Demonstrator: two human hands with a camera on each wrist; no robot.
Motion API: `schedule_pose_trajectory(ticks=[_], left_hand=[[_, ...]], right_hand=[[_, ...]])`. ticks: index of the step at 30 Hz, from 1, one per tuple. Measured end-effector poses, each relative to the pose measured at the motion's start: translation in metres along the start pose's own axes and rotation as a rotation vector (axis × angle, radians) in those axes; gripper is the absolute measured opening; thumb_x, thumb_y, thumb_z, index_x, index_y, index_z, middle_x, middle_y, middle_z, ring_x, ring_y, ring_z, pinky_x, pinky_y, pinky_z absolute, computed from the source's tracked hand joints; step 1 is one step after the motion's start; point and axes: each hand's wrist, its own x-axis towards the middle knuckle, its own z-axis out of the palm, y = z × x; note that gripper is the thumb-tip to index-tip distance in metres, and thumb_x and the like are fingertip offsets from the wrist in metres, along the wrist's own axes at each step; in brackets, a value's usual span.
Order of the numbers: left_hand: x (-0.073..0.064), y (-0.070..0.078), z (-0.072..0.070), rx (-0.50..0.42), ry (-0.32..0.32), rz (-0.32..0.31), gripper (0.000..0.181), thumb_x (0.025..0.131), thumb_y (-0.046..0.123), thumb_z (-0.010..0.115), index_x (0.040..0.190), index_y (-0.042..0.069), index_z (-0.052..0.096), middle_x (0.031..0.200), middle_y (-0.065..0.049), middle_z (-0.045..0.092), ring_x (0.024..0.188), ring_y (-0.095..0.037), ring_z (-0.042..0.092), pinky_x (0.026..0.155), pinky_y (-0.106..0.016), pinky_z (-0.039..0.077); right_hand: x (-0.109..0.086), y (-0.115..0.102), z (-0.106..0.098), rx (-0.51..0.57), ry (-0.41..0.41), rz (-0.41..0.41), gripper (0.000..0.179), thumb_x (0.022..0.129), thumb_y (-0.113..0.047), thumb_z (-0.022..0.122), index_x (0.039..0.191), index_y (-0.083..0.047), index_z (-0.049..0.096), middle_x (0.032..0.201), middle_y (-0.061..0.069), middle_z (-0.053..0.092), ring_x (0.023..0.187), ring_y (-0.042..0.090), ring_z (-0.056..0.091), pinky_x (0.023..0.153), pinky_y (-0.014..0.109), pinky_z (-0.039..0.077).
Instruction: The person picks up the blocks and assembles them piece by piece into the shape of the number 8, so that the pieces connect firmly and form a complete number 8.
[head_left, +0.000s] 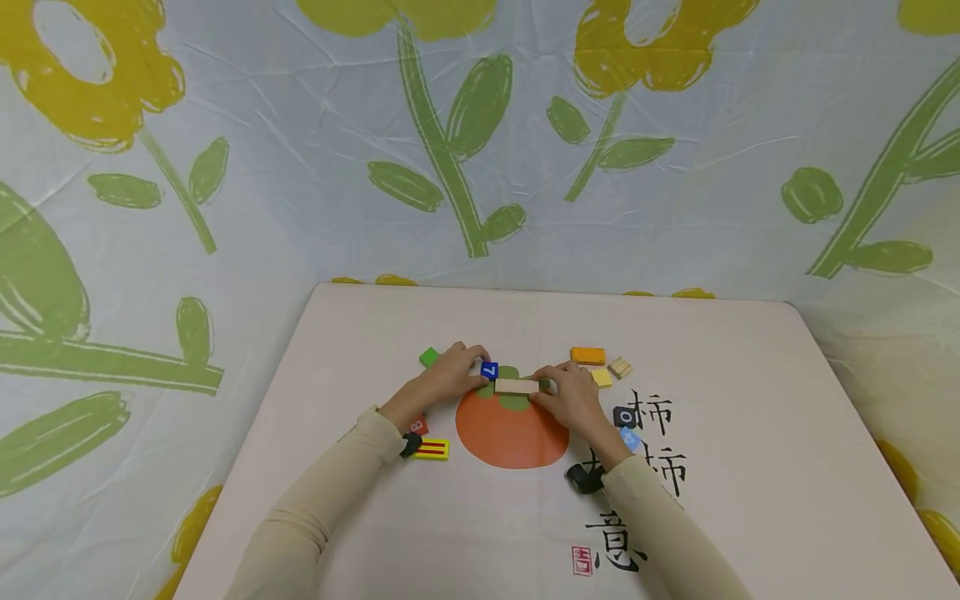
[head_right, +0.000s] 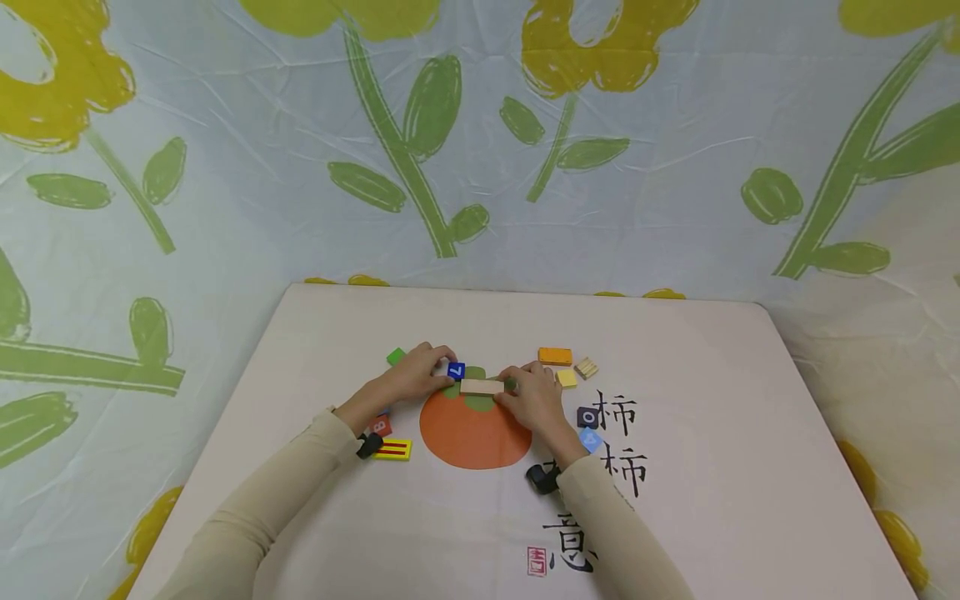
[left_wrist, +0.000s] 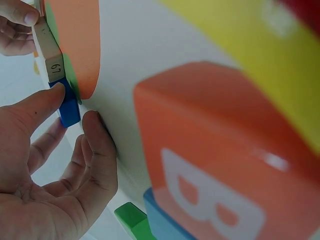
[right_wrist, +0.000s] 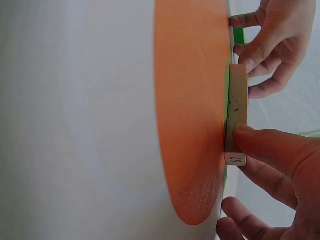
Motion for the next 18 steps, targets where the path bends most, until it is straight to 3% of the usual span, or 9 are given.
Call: schedule_pose_trajectory(ticks=[13,18], left_hand=[[0.0002,-0.0011,0.0016,0.017,0.003,-0.006,0.04,0.095,0.028,0.071,0.131,0.015,0.059,0.11,-0.008,0.054,0.099,-0.02,0.052,0.084,-0.034,0.047],[-0.0054,0.0014,-0.0037,-0.016,0.011,-0.012,0.048,0.095,0.03,0.071,0.136,0.012,0.056,0.114,-0.01,0.054,0.101,-0.021,0.053,0.086,-0.035,0.048]], right_hand=[[0.0001,-0.0012,-0.0005,0.004,-0.012,0.017,0.025,0.088,-0.025,0.079,0.111,-0.017,0.075,0.114,0.015,0.058,0.105,0.034,0.048,0.089,0.053,0.034],[-0.0004,-0.0018,-0.0015,0.009,-0.013,0.019,0.025,0.088,-0.025,0.079,0.112,-0.017,0.075,0.114,0.015,0.058,0.104,0.034,0.048,0.089,0.053,0.034]])
